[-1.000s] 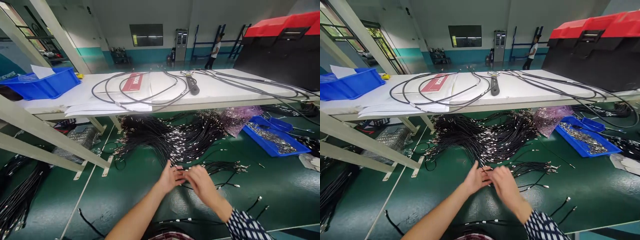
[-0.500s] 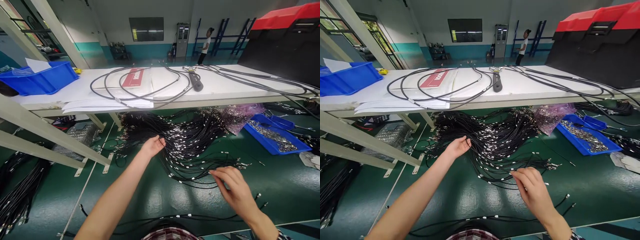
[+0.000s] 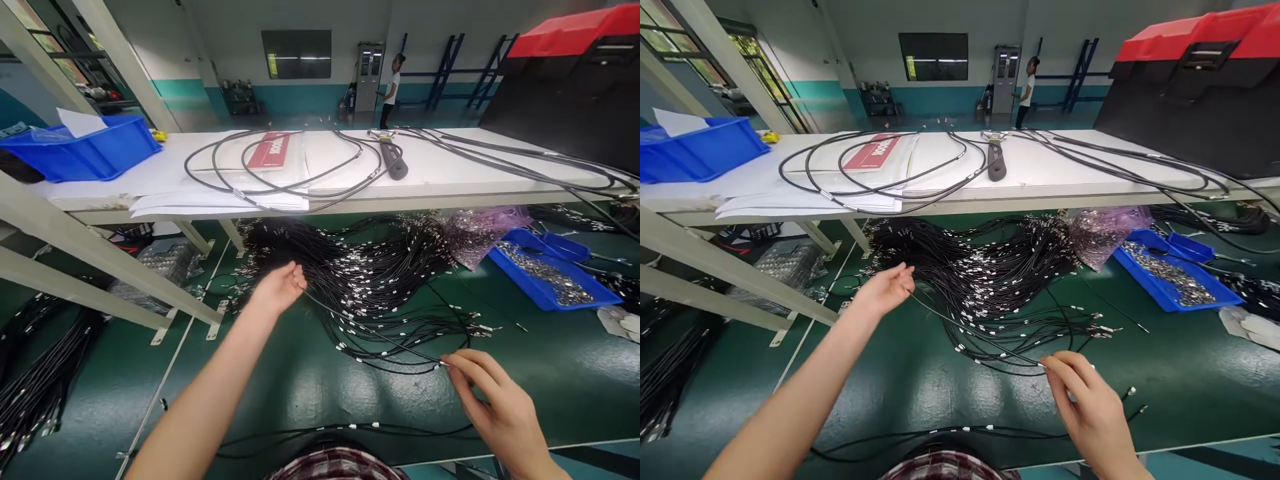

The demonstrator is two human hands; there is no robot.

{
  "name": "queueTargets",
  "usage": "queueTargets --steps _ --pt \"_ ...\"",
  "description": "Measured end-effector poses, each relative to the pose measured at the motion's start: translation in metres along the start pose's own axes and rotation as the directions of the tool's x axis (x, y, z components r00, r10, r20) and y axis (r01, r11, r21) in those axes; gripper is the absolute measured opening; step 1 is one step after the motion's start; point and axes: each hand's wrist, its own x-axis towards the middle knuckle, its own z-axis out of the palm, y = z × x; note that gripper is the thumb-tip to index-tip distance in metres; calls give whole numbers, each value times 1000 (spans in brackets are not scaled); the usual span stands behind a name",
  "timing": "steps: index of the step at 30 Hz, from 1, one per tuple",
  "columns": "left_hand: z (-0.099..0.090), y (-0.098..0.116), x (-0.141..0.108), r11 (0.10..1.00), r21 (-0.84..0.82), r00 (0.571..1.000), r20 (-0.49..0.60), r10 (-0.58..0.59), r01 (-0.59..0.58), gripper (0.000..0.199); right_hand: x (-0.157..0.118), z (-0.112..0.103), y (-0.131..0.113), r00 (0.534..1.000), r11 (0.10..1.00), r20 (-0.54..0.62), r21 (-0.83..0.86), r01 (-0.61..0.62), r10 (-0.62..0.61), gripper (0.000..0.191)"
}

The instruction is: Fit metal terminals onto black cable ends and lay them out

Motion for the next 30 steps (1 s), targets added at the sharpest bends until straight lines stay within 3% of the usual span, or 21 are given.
queueTargets --steps 3,5,6,8,10,11,13,15,17,19,22,26,28,30 --pt "29 28 -49 994 47 984 151 91 -99 22 -2 2 -10 998 994 42 103 -46 42 18" --pt "29 26 -77 971 138 951 267 153 -195 20 -10 14 -13 984 982 175 183 -47 14 20" --pt "22 18 -85 939 234 930 325 169 -253 17 -16 24 -14 960 973 280 221 -66 2 23" --pt "-2 -10 -89 831 459 913 387 131 -314 13 -26 47 -14 868 950 496 263 -166 14 32" --pt "-34 -50 -80 722 648 947 320 30 -242 23 -27 71 -17 774 891 625 287 -352 104 37" --pt "-50 -72 -75 690 692 954 301 -9 -212 28 -23 81 -20 744 823 649 327 -465 162 36" --pt "-79 -114 -69 626 763 960 268 -83 -158 36 -3 94 -31 713 583 654 486 -651 251 35" --pt "-100 -145 -72 563 814 961 250 -118 -143 37 25 97 -47 717 298 642 652 -697 273 43" --pt "-111 -162 -82 509 848 960 245 -134 -146 36 53 95 -66 739 121 609 743 -659 287 46" --pt "-114 -163 -93 468 871 957 247 -152 -151 36 73 89 -84 763 53 575 787 -614 295 41" --pt "-105 -143 -106 449 875 952 271 -145 -181 35 81 77 -105 790 5 580 805 -593 199 36" --pt "-74 -102 -119 565 739 924 361 129 -367 29 68 64 -124 756 -58 654 754 -654 -25 37" --pt "-56 -88 -124 599 678 904 348 247 -425 24 61 60 -130 737 -67 675 734 -675 -36 35" --pt "-40 -82 -128 618 649 896 333 294 -444 20 55 58 -136 722 -79 692 719 -690 -4 34"
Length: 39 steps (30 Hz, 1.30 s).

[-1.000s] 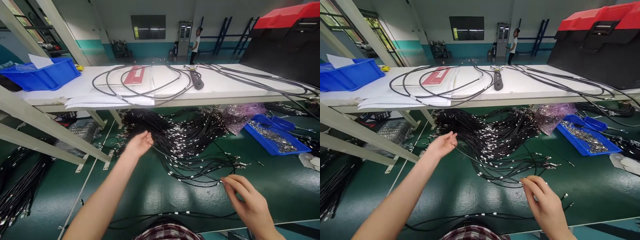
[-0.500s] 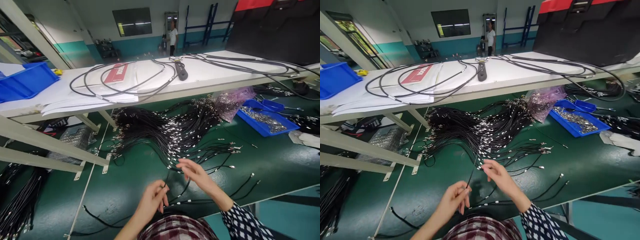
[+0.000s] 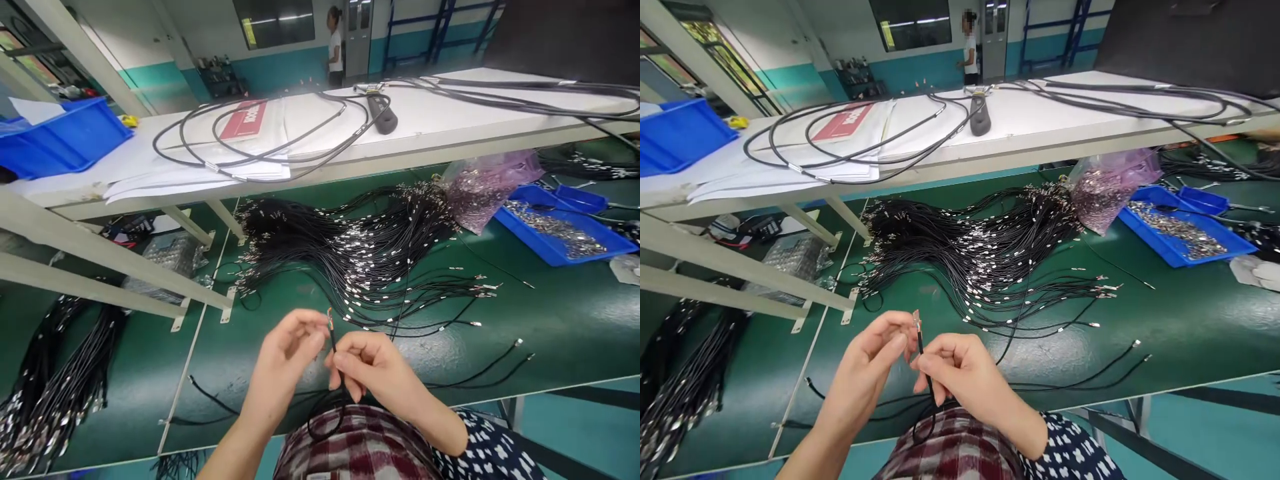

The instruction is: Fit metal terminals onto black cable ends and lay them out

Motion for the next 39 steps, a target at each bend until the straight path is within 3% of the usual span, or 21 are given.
queueTargets --steps 3,8,16,26,39 --pt "11 11 3 999 -23 1000 -20 23 -24 18 -4 7 2 999 1000 -45 15 -23 23 34" --pt "14 14 7 998 61 999 -27 28 -27 31 -9 10 3 997 999 -70 16 -31 32 33" --pt "15 20 8 991 106 997 -24 -79 81 39 -11 11 11 996 999 -78 14 -36 37 26" --pt "21 23 6 987 17 987 -11 -160 160 39 -10 11 12 997 999 -74 43 -9 13 23" --pt "22 19 2 995 -29 994 50 -98 99 31 -10 9 11 996 994 -86 105 17 -8 22"
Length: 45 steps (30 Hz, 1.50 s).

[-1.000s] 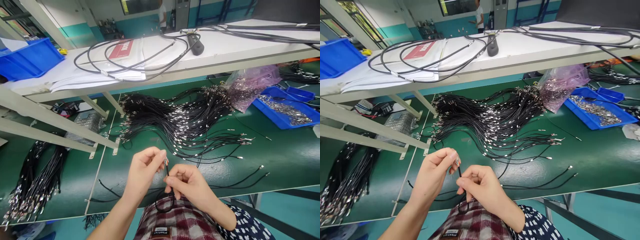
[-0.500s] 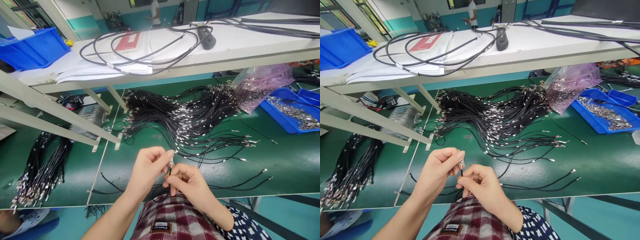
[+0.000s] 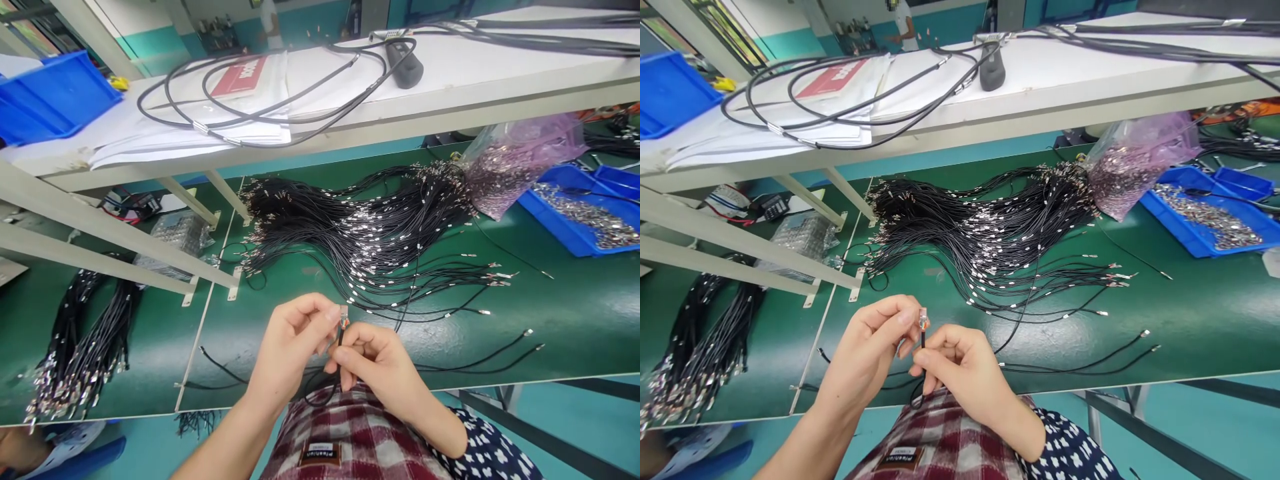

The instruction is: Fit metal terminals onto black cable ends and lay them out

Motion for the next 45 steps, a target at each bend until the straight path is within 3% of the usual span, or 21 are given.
queueTargets --steps 17,22,24,25,27,30,33,35,37,41,45 --pt "1 -3 1 997 -25 997 -34 -73 72 27 0 5 0 997 991 64 123 -42 35 26" --pt "-4 -12 4 987 158 1000 0 19 -18 19 7 2 6 996 997 77 67 -46 41 31" --pt "-9 -15 8 980 185 996 -34 83 -76 17 22 -19 6 990 988 81 -113 -105 115 33" --pt "-12 -17 9 985 147 993 -68 100 -89 17 32 -37 5 989 963 19 -229 -140 148 34" --pt "-17 -17 11 998 -6 989 -133 69 -70 16 51 -84 0 960 878 -251 -423 -225 125 33" --pt "-21 -15 10 969 -245 988 -145 -60 23 19 69 -156 -6 813 817 -582 -473 -328 -10 26" --pt "-20 -15 9 938 -342 982 -154 -106 48 21 73 -199 2 658 786 -752 -436 -438 -51 30" --pt "-18 -15 10 939 -343 980 -167 -105 42 24 74 -210 13 607 784 -794 -395 -478 -30 30" --pt "-19 -16 10 945 -323 978 -176 -109 47 28 75 -213 24 598 799 -801 -353 -488 12 28" --pt "-22 -18 12 954 -296 973 -196 -119 57 28 77 -214 38 623 856 -778 -263 -445 85 28" --pt "-21 -21 14 957 -283 979 -174 -110 57 23 78 -211 43 682 923 -726 -202 -328 83 25"
